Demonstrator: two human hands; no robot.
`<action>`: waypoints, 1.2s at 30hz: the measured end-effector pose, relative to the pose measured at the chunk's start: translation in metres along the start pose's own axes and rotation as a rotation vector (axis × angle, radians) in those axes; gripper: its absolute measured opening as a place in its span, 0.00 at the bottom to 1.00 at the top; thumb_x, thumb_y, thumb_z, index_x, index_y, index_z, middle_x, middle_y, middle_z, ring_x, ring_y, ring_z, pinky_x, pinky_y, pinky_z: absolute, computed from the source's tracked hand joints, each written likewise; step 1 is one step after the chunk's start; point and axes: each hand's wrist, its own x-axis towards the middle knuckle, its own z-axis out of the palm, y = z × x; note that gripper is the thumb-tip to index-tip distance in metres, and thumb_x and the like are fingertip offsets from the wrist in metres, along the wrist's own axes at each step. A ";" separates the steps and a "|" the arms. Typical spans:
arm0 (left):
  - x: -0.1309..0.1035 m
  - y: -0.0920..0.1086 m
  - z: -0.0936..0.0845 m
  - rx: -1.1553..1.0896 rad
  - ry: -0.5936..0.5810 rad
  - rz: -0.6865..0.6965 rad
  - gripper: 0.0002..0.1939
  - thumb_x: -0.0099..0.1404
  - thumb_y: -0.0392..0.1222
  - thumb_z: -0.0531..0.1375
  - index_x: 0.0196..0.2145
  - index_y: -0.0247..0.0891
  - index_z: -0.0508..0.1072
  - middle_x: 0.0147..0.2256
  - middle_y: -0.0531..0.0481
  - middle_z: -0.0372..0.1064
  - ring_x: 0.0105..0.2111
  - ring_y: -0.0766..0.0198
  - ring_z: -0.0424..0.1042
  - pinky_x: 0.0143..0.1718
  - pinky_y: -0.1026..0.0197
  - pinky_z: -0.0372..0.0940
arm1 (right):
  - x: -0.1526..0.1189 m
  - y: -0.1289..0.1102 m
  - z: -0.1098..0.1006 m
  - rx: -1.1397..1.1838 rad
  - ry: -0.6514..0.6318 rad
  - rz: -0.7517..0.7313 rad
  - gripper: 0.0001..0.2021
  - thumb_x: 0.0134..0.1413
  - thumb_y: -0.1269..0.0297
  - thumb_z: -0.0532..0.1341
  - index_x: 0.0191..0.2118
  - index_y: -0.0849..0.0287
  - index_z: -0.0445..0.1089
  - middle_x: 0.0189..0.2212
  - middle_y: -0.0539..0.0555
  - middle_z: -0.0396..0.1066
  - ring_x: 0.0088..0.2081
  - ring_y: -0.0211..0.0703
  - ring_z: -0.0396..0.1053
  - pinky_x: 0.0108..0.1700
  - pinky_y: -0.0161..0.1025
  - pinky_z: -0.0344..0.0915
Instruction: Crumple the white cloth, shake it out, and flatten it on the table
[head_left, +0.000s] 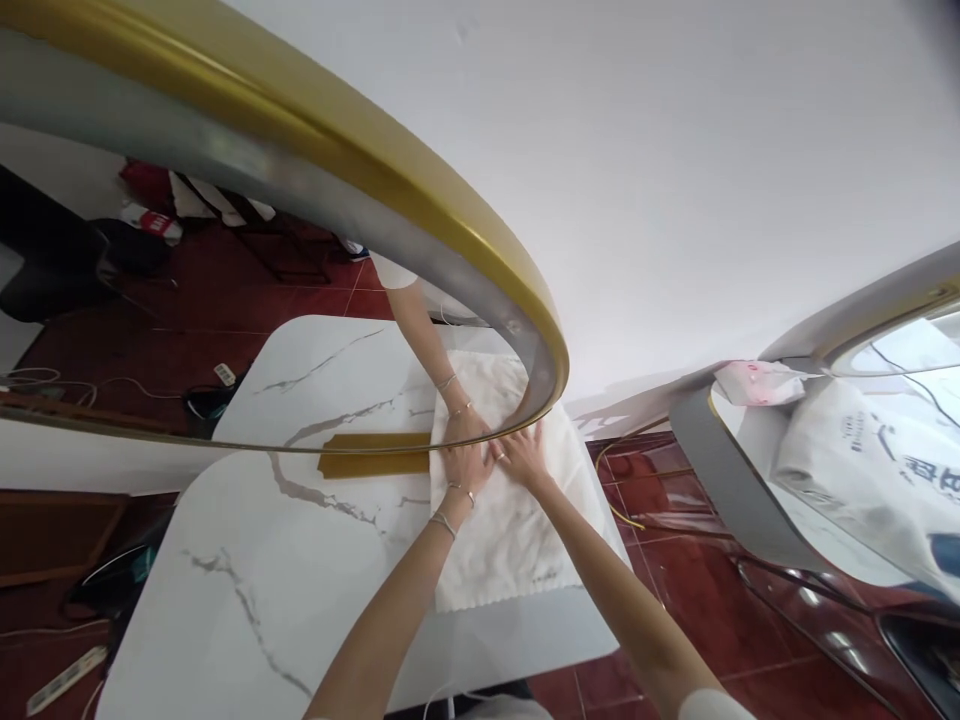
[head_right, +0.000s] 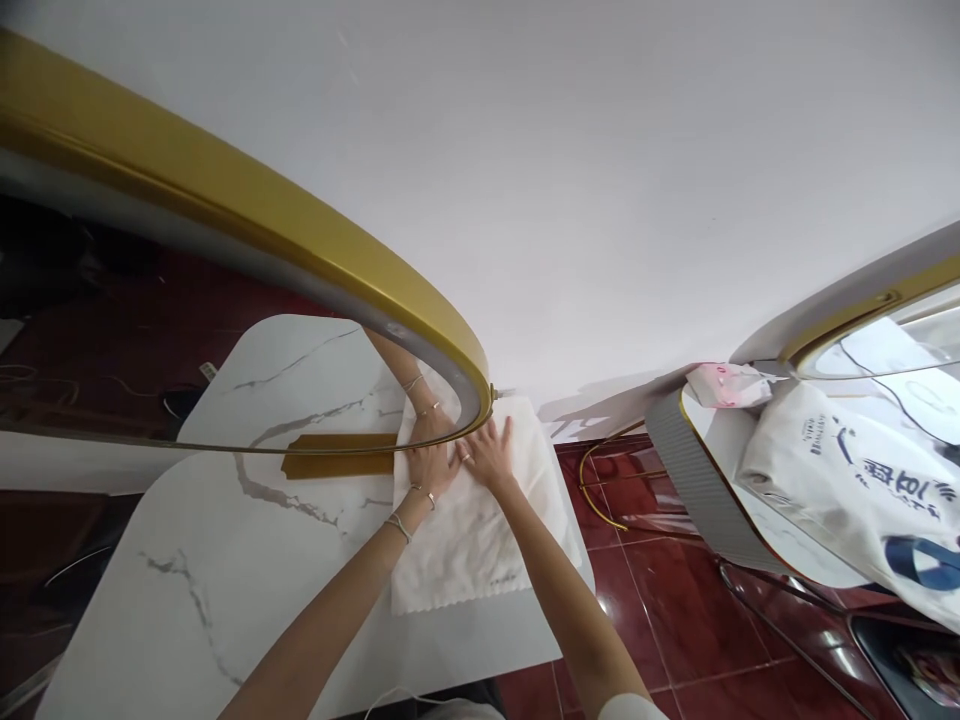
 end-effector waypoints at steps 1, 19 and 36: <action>0.005 0.001 0.001 -0.014 0.007 0.031 0.25 0.67 0.47 0.49 0.55 0.29 0.67 0.55 0.30 0.64 0.55 0.40 0.63 0.54 0.43 0.57 | 0.003 0.003 0.001 0.005 0.001 0.015 0.20 0.66 0.54 0.46 0.57 0.49 0.65 0.59 0.57 0.62 0.64 0.57 0.47 0.61 0.70 0.28; -0.029 0.035 0.017 -0.162 0.003 0.473 0.31 0.67 0.54 0.50 0.65 0.47 0.50 0.68 0.47 0.41 0.66 0.48 0.43 0.64 0.36 0.36 | -0.111 0.053 -0.007 -0.125 0.161 0.226 0.26 0.68 0.57 0.41 0.68 0.51 0.42 0.68 0.54 0.43 0.68 0.48 0.38 0.65 0.55 0.38; -0.036 0.049 0.016 -0.191 -0.030 0.345 0.28 0.69 0.47 0.49 0.65 0.43 0.52 0.68 0.42 0.38 0.67 0.47 0.36 0.64 0.33 0.34 | -0.132 0.057 -0.006 -0.136 0.115 0.207 0.26 0.67 0.57 0.42 0.68 0.49 0.42 0.68 0.52 0.40 0.68 0.49 0.37 0.65 0.60 0.32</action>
